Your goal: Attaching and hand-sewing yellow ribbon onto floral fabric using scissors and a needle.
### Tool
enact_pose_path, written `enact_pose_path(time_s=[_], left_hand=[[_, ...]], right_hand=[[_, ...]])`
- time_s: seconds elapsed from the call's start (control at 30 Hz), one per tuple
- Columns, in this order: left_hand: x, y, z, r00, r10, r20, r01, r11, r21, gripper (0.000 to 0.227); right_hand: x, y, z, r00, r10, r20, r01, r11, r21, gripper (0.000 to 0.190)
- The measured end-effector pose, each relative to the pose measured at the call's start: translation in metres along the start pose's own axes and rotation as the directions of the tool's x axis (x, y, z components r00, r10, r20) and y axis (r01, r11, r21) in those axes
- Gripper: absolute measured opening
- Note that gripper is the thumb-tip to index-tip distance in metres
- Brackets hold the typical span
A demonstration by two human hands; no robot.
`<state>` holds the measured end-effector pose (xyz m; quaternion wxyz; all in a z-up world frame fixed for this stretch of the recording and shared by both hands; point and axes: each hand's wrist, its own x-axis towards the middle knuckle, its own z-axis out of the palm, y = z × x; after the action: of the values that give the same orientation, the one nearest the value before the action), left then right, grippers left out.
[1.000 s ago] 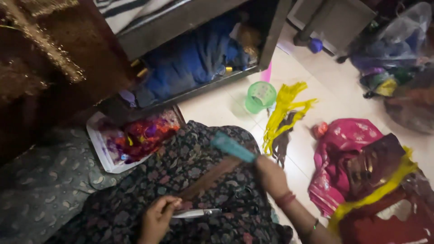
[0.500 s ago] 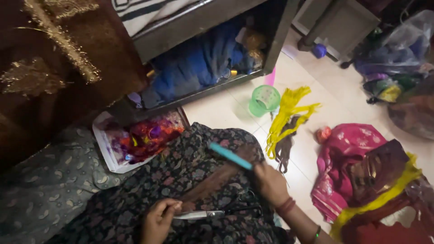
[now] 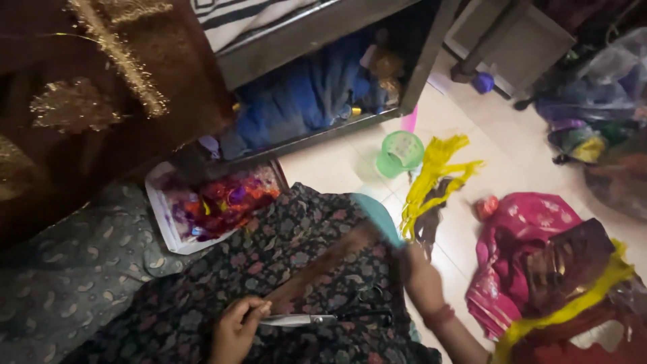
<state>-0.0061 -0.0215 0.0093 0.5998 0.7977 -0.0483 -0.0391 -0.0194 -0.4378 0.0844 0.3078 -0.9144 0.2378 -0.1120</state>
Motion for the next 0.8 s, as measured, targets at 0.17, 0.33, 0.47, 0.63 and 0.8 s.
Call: enact_pose_path(time_s=[0.17,0.33,0.47,0.63,0.8], left_hand=[[0.001,0.003,-0.002,0.998,0.035,0.044,-0.031,0.996,-0.085,0.008],[0.014,0.030,-0.030,0.996,0.055,-0.073,-0.057,0.998,-0.032,0.008],[0.034,0.102,-0.090,0.970,-0.046,-0.237,0.059,0.997,0.047,0.011],[0.053,0.220,-0.144,0.854,0.433,-0.287,-0.351,0.889,0.294,0.012],[0.055,0.267,-0.129,0.890,0.445,-0.098,-0.396,0.861,0.319,0.015]], right_hand=[[0.002,0.046,0.022,0.813,-0.536,0.229,0.579,0.786,-0.216,0.017],[0.035,0.043,0.005,0.969,0.159,0.190,-0.202,0.952,0.231,0.039],[0.033,0.009,-0.014,0.882,0.290,0.372,-0.450,0.752,0.482,0.042],[0.054,-0.017,-0.023,0.757,-0.318,0.571,0.174,0.940,0.292,0.025],[0.005,-0.219,-0.079,0.442,-0.718,0.537,0.608,0.681,0.409,0.030]])
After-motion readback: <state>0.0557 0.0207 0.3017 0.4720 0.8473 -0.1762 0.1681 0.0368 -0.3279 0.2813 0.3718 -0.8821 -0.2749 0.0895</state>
